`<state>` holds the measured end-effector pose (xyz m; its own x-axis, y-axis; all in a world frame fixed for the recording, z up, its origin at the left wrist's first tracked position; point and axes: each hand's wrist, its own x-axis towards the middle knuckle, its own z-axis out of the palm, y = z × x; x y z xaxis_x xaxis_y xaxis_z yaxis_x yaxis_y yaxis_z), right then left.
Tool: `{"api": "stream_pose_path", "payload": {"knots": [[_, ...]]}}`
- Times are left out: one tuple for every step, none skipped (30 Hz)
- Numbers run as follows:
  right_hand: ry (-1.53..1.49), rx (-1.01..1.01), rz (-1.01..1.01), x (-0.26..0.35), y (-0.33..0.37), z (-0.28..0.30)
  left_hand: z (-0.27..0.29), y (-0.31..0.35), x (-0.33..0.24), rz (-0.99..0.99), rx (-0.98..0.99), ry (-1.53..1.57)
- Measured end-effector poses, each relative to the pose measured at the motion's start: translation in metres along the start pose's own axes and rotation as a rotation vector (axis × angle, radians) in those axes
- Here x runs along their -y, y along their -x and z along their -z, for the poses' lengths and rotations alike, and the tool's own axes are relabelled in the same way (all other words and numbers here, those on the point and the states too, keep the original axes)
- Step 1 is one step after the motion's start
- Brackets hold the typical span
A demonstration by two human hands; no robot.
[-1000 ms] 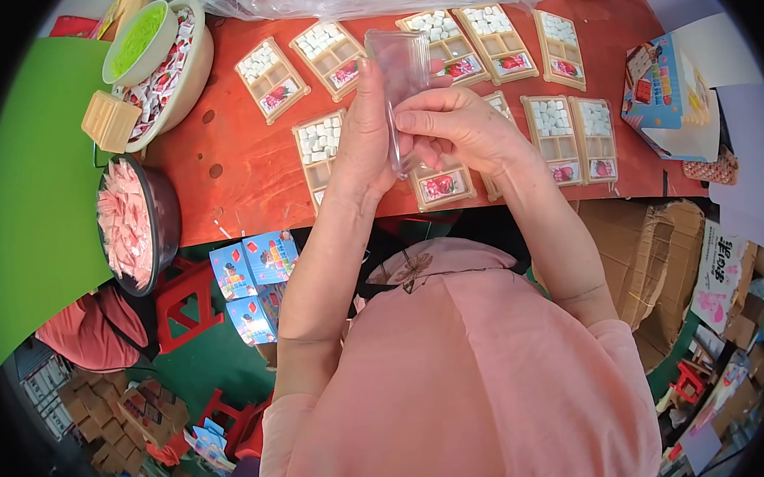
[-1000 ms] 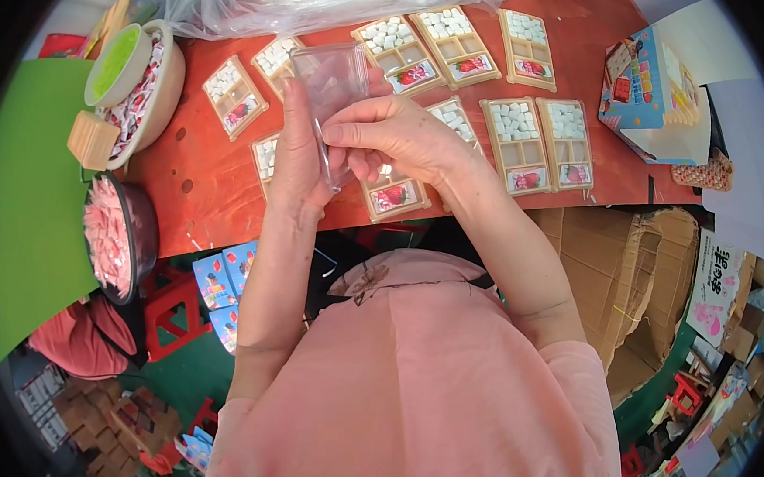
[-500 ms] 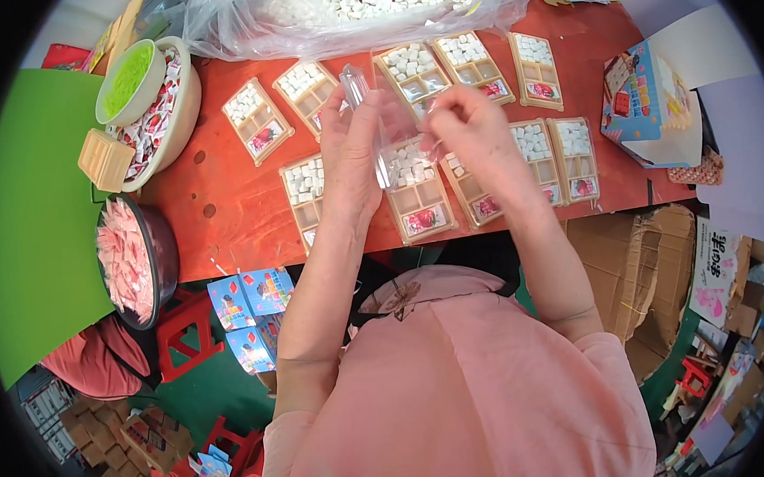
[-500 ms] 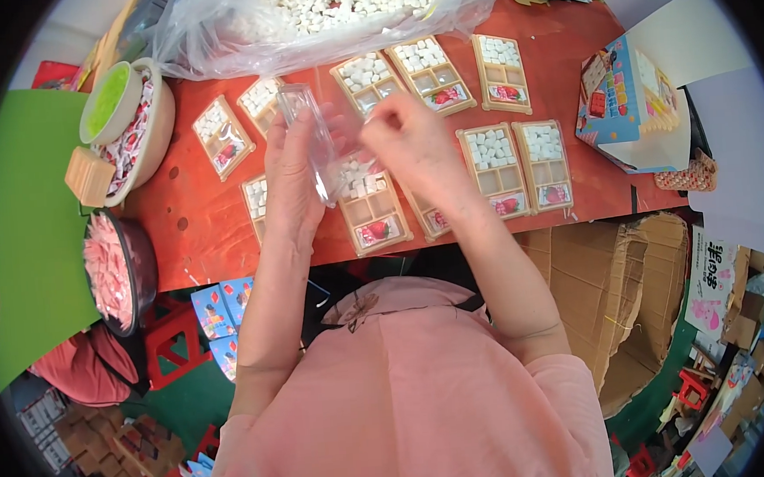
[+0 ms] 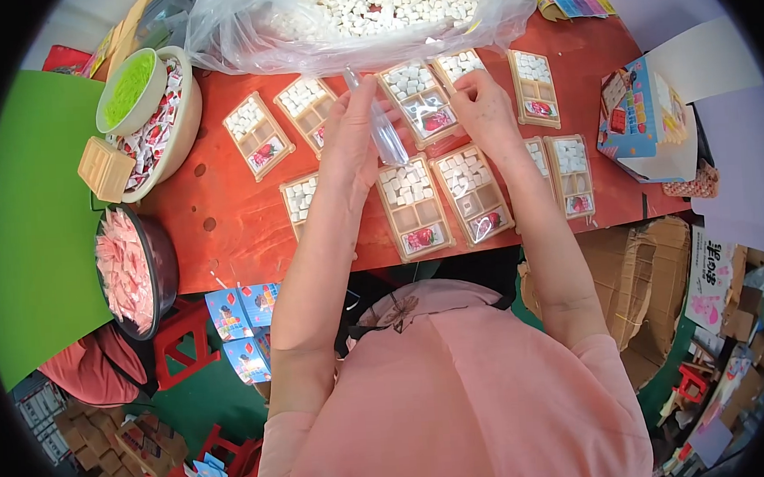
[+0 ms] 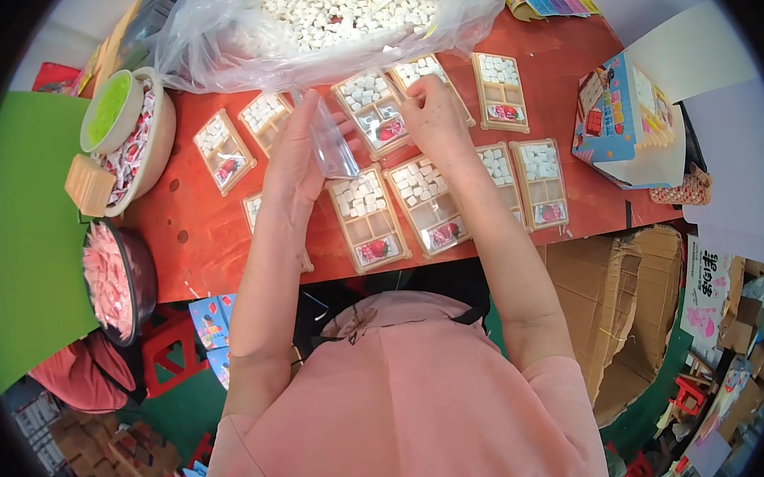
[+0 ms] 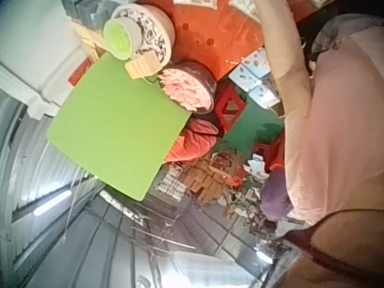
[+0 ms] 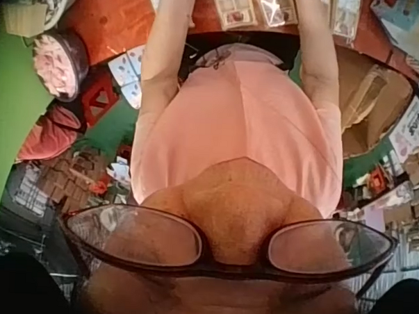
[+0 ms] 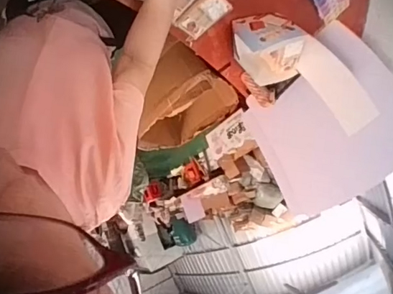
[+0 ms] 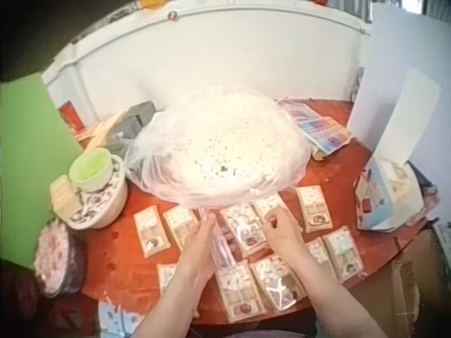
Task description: Packaging small white cube-shaped items into plastic partitioned trays and then into plastic sleeves.
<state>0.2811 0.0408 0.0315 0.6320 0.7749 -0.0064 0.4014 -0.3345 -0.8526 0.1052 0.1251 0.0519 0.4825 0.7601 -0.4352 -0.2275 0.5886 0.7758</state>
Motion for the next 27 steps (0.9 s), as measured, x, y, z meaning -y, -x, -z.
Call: {"api": "stream_pose_path", "payload": {"knots": [[-0.035,0.004,-0.051,0.010,0.006,0.001,0.002,-0.003,-0.001,-0.056,-0.051,-0.072],[-0.033,0.002,-0.053,0.013,0.010,0.001,0.004,-0.006,0.000,-0.112,-0.101,-0.144],[-0.029,0.024,-0.056,0.016,0.013,0.001,0.002,-0.009,0.002,-0.269,-0.143,-0.248],[-0.025,0.046,-0.058,0.018,0.015,0.003,-0.001,-0.011,-0.002,-0.269,-0.141,-0.247],[-0.022,0.044,-0.059,0.015,0.015,0.002,-0.003,-0.017,-0.008,-0.231,-0.148,-0.249],[-0.047,0.039,-0.052,0.010,0.015,0.001,-0.004,-0.026,-0.014,-0.194,-0.155,-0.252],[-0.075,0.044,-0.040,0.009,0.015,-0.002,0.004,-0.043,-0.020,-0.099,-0.155,-0.239],[-0.073,0.045,-0.038,0.010,0.016,-0.002,0.007,-0.053,-0.025,-0.100,-0.155,-0.236],[-0.075,0.042,-0.033,0.011,0.020,-0.003,0.010,-0.062,-0.029,-0.095,-0.089,-0.192],[-0.075,0.035,-0.030,0.012,0.021,-0.002,0.008,-0.069,-0.033,-0.088,-0.017,-0.148],[-0.071,0.032,-0.029,0.006,0.019,-0.002,0.005,-0.076,-0.037,-0.088,-0.013,-0.145],[-0.003,0.004,0.055,-0.006,0.016,-0.005,0.002,-0.083,-0.041,-0.144,0.008,-0.177],[0.064,-0.020,0.138,-0.009,0.015,-0.006,0.000,-0.089,-0.045,-0.199,0.025,-0.210],[0.067,-0.020,0.138,-0.011,0.015,-0.006,-0.003,-0.094,-0.048,-0.240,0.053,-0.202],[0.136,-0.049,0.185,-0.012,0.015,-0.007,-0.005,-0.099,-0.050,-0.238,0.054,-0.199],[0.203,-0.077,0.232,-0.011,0.015,-0.008,-0.005,-0.107,-0.051,-0.275,0.072,-0.154],[0.205,-0.077,0.233,-0.010,0.015,-0.010,-0.005,-0.113,-0.053,-0.311,0.091,-0.110],[0.272,-0.105,0.288,-0.009,0.014,-0.013,-0.004,-0.119,-0.054,-0.312,0.092,-0.108],[0.338,-0.128,0.341,-0.008,0.015,-0.017,0.002,-0.127,-0.051,-0.275,0.042,-0.232],[0.340,-0.127,0.339,0.002,0.018,-0.018,0.006,-0.129,-0.049,-0.237,-0.005,-0.356],[0.499,-0.074,0.275,0.014,0.023,-0.018,0.010,-0.130,-0.047,-0.235,-0.005,-0.355],[0.657,-0.025,0.207,0.024,0.025,-0.017,0.010,-0.130,-0.047,-0.226,-0.002,-0.366],[0.657,-0.027,0.204,0.029,0.024,-0.019,0.011,-0.129,-0.047,-0.218,0.001,-0.377],[0.704,0.052,0.167,0.033,0.022,-0.021,0.014,-0.128,-0.048,-0.217,0.002,-0.378],[0.749,0.133,0.128,0.035,0.021,-0.023,0.016,-0.125,-0.052,-0.199,0.021,-0.379],[0.748,0.134,0.127,0.036,0.020,-0.026,0.020,-0.122,-0.056,-0.181,0.039,-0.381],[0.810,0.091,0.210,0.037,0.020,-0.029,0.025,-0.118,-0.060,-0.180,0.036,-0.382]]}}
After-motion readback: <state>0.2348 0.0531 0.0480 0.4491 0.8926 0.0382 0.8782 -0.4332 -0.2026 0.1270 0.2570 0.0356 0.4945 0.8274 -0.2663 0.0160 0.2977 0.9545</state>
